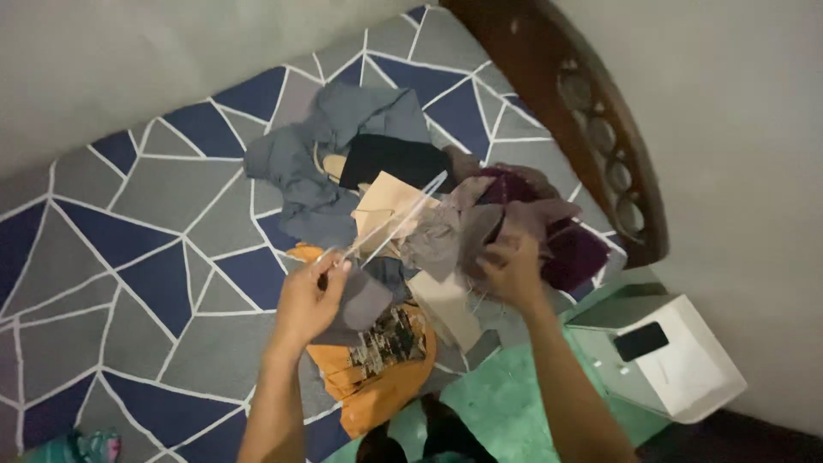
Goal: The person picks up pieces of clothing from a bed, places them onto hangers, and hangs the hangers on a clothes rack.
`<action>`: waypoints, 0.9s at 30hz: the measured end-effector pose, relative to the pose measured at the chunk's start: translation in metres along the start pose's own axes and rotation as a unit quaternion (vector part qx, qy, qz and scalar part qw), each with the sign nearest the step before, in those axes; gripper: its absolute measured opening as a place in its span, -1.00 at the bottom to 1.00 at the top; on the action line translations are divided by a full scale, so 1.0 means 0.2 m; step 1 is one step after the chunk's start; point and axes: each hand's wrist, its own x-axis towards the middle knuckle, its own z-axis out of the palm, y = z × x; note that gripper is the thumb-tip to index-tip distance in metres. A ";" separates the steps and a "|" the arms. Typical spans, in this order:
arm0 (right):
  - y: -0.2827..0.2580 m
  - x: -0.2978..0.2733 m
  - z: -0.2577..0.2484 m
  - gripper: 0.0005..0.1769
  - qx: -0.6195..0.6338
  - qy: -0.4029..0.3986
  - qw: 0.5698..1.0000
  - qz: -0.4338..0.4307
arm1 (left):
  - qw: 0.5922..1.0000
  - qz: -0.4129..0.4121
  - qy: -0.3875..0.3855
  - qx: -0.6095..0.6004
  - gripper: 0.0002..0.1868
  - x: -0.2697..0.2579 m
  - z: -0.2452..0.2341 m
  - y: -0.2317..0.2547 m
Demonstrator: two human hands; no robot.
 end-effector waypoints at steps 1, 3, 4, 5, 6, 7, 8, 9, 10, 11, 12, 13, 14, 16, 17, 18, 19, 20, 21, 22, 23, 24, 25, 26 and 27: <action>-0.05 0.05 -0.15 -0.63 0.004 0.051 0.997 -0.065 | 1.000 0.015 -0.003 0.012 -0.67 0.00 -0.05 0.05; -0.15 0.17 -0.45 -0.66 0.133 0.047 0.984 -0.106 | 0.997 0.070 0.005 0.016 -0.67 0.00 -0.15 0.13; -0.21 0.20 -0.58 -0.62 0.159 0.067 0.979 -0.112 | 0.995 0.095 0.008 0.017 -0.67 -0.01 -0.19 0.16; -0.29 0.22 -0.70 -0.59 0.185 0.085 0.972 -0.114 | 0.994 0.111 0.009 0.009 -0.67 -0.03 -0.22 0.19; -0.35 0.24 -0.83 -0.64 0.191 0.079 0.969 -0.138 | 0.992 0.126 0.010 0.001 -0.67 -0.03 -0.26 0.23; -0.42 0.26 -0.95 -0.68 0.196 0.075 0.964 -0.165 | 0.989 0.145 0.013 -0.008 -0.67 -0.03 -0.29 0.26; -0.50 0.26 -1.06 -0.71 0.228 0.060 0.957 -0.166 | 0.992 0.122 0.002 -0.018 -0.66 -0.05 -0.32 0.30; -0.57 0.27 -1.15 -0.74 0.261 0.048 0.949 -0.170 | 0.995 0.101 -0.006 -0.026 -0.65 -0.05 -0.35 0.34; -0.63 0.26 -1.21 -0.77 0.293 0.035 0.939 -0.174 | 0.996 0.080 -0.015 -0.034 -0.64 -0.05 -0.37 0.38; -0.70 0.25 -1.25 -0.80 0.343 0.035 0.924 -0.163 | 0.994 0.101 -0.014 -0.034 -0.67 -0.05 -0.40 0.41; -0.76 0.24 -1.28 -0.82 0.393 0.034 0.906 -0.152 | 0.992 0.122 -0.013 -0.035 -0.69 -0.05 -0.42 0.44; -0.81 0.22 -1.29 -0.83 0.442 0.031 0.886 -0.140 | 0.989 0.141 -0.012 -0.036 -0.72 -0.05 -0.44 0.46; -0.85 0.21 -1.28 -0.83 0.445 0.049 0.887 -0.115 | 0.987 0.154 -0.012 -0.047 -0.74 -0.05 -0.46 0.48; -0.90 0.18 -1.25 -0.83 0.452 0.082 0.886 -0.066 | 0.981 0.180 -0.009 -0.067 -0.77 -0.04 -0.48 0.49; -0.93 0.17 -1.25 -0.83 0.443 0.088 0.889 -0.071 | 0.978 0.197 -0.003 -0.069 -0.77 -0.03 -0.50 0.50; -0.96 0.15 -1.24 -0.83 0.434 0.094 0.893 -0.076 | 0.974 0.215 0.004 -0.070 -0.77 -0.02 -0.51 0.51; -0.99 0.13 -1.24 -0.82 0.427 0.097 0.896 -0.079 | 0.971 0.229 0.009 -0.071 -0.77 -0.02 -0.53 0.51; -1.02 0.12 -1.23 -0.81 0.432 0.101 0.891 -0.095 | 0.969 0.234 0.013 -0.071 -0.78 -0.02 -0.55 0.50; -1.05 0.11 -1.24 -0.79 0.439 0.105 0.886 -0.110 | 0.968 0.239 0.016 -0.071 -0.78 -0.03 -0.56 0.50; -1.07 0.09 -1.25 -0.78 0.445 0.108 0.880 -0.124 | 0.967 0.243 0.018 -0.070 -0.79 -0.03 -0.58 0.49; -1.08 0.07 -1.25 -0.76 0.447 0.104 0.880 -0.121 | 0.969 0.235 0.025 -0.070 -0.78 -0.04 -0.59 0.49; -1.10 0.06 -1.27 -0.73 0.449 0.101 0.880 -0.119 | 0.971 0.226 0.031 -0.069 -0.78 -0.04 -0.60 0.48; -1.11 0.04 -1.28 -0.71 0.450 0.099 0.880 -0.117 | 0.973 0.219 0.036 -0.068 -0.78 -0.04 -0.61 0.48; -1.12 0.03 -1.28 -0.69 0.458 0.090 0.876 -0.117 | 0.973 0.220 0.035 -0.065 -0.78 -0.04 -0.62 0.48; -1.12 0.02 -1.28 -0.68 0.465 0.081 0.874 -0.116 | 0.973 0.221 0.031 -0.063 -0.78 -0.05 -0.63 0.47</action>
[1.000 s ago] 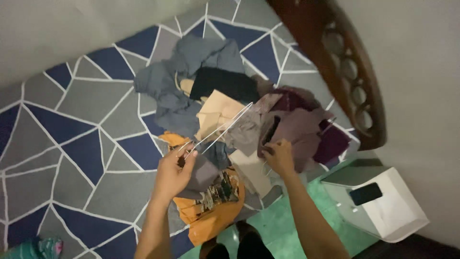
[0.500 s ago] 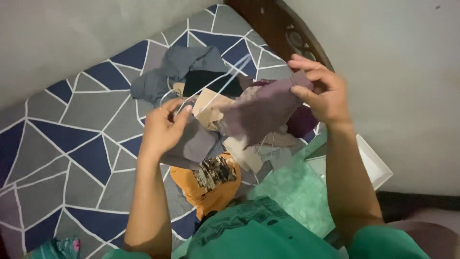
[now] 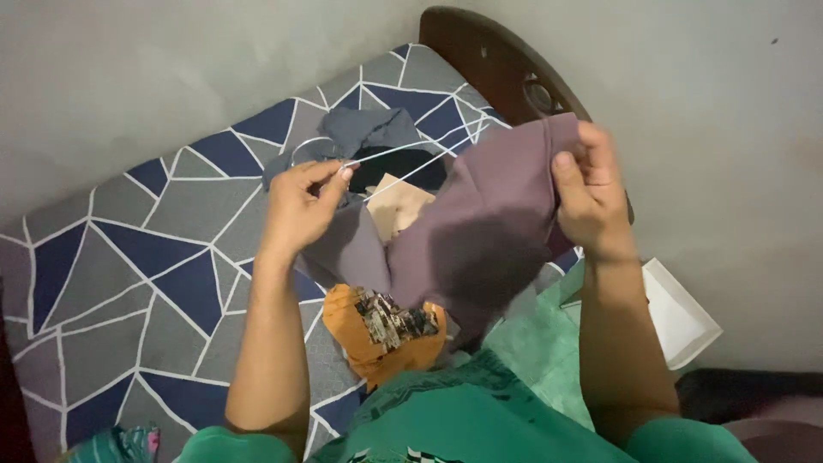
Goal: The person picks up pieces of clothing from a bed, places them onto hangers, and hangs the hangers on a clothes rack.
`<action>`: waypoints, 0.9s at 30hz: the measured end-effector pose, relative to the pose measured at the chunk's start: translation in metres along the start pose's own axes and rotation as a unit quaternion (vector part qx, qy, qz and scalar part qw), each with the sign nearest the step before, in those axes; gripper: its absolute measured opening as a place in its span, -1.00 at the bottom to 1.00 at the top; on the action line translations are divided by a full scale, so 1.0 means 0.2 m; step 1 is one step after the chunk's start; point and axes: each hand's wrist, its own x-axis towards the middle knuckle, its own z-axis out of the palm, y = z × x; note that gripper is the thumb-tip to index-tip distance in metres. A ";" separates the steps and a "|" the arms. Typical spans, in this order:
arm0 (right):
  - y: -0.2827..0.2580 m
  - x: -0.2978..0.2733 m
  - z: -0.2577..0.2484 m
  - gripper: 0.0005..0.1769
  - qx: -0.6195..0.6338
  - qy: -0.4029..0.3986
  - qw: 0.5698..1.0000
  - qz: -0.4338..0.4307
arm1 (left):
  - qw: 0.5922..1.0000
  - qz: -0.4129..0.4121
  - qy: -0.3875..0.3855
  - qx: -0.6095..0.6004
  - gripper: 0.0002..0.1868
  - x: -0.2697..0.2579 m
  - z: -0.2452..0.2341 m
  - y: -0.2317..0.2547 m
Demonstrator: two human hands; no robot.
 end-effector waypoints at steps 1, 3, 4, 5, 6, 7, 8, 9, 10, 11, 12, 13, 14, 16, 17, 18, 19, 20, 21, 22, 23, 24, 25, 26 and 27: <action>0.00 0.00 0.00 -0.66 0.008 -0.006 1.000 0.006 | 1.000 0.001 -0.004 0.002 -0.78 0.00 -0.01 0.00; 0.00 0.00 0.00 -0.66 -0.002 -0.056 0.998 0.041 | 1.000 0.005 -0.009 -0.014 -0.77 0.00 0.00 0.00; 0.00 0.01 0.00 -0.66 -0.006 -0.082 0.995 0.058 | 1.000 0.008 -0.010 -0.020 -0.77 0.00 0.00 0.01; 0.00 0.01 0.02 -0.63 0.008 -0.100 0.992 0.081 | 0.999 0.021 -0.018 -0.027 -0.77 0.00 0.00 0.01; 0.01 0.00 0.06 -0.61 0.023 -0.119 0.987 0.106 | 0.998 0.034 -0.027 -0.034 -0.76 -0.01 0.00 0.02; 0.02 0.00 0.10 -0.57 0.037 -0.138 0.981 0.129 | 0.997 0.047 -0.036 -0.040 -0.76 -0.01 0.00 0.03; 0.06 -0.01 0.16 -0.57 0.052 -0.138 0.979 0.143 | 0.996 0.073 -0.046 -0.038 -0.74 -0.02 0.01 0.05; 0.10 -0.01 0.23 -0.55 0.067 -0.137 0.976 0.157 | 0.993 0.098 -0.056 -0.035 -0.72 -0.01 0.03 0.07; 0.15 -0.02 0.28 -0.54 0.082 -0.136 0.973 0.170 | 0.989 0.124 -0.067 -0.032 -0.69 -0.01 0.03 0.09; 0.18 -0.03 0.32 -0.49 0.088 -0.129 0.973 0.168 | 0.994 0.071 -0.089 -0.005 -0.64 -0.02 0.04 0.12; 0.20 -0.04 0.36 -0.44 0.093 -0.122 0.974 0.167 | 0.994 0.015 -0.110 0.022 -0.58 -0.03 0.05 0.15; 0.22 -0.06 0.38 -0.39 0.099 -0.115 0.974 0.165 | 0.989 -0.040 -0.132 0.049 -0.52 -0.05 0.06 0.18; 0.22 -0.06 0.39 -0.35 0.096 -0.112 0.976 0.161 | 0.992 -0.005 -0.123 0.031 -0.51 -0.06 0.07 0.21; 0.22 -0.07 0.40 -0.28 0.088 -0.105 0.979 0.154 | 0.992 0.063 -0.106 -0.007 -0.48 -0.06 0.10 0.23; 0.20 -0.07 0.41 -0.15 0.063 -0.106 0.979 0.163 | 0.992 0.041 -0.123 0.004 -0.49 -0.07 0.11 0.24; 0.17 -0.08 0.40 -0.02 0.038 -0.106 0.979 0.172 | 0.990 0.020 -0.139 0.016 -0.50 -0.07 0.13 0.25; 0.15 -0.08 0.40 0.11 0.013 -0.107 0.978 0.180 | 0.987 0.000 -0.156 0.027 -0.51 -0.07 0.14 0.25; 0.13 -0.08 0.40 0.12 -0.007 -0.108 0.978 0.177 | 0.986 -0.013 -0.162 0.029 -0.53 -0.06 0.14 0.26; 0.11 -0.08 0.40 0.13 -0.027 -0.109 0.978 0.173 | 0.985 -0.026 -0.168 0.032 -0.54 -0.06 0.15 0.26; 0.10 -0.07 0.40 0.15 -0.046 -0.111 0.978 0.169 | 0.983 -0.039 -0.174 0.035 -0.56 -0.06 0.15 0.26; 0.08 -0.07 0.40 0.04 -0.050 -0.121 0.977 0.170 | 0.984 -0.039 -0.173 0.032 -0.58 -0.06 0.16 0.27; 0.06 -0.07 0.39 -0.06 -0.053 -0.131 0.975 0.171 | 0.984 -0.040 -0.173 0.030 -0.60 -0.06 0.16 0.27; 0.04 -0.07 0.38 -0.15 -0.056 -0.141 0.974 0.171 | 0.984 -0.041 -0.172 0.029 -0.62 -0.06 0.17 0.27; 0.02 -0.06 0.37 -0.24 -0.104 -0.157 0.968 0.167 | 0.985 -0.025 -0.167 0.029 -0.63 -0.06 0.17 0.27; -0.02 -0.05 0.35 -0.32 -0.153 -0.174 0.959 0.163 | 0.986 -0.010 -0.162 0.030 -0.64 -0.06 0.18 0.27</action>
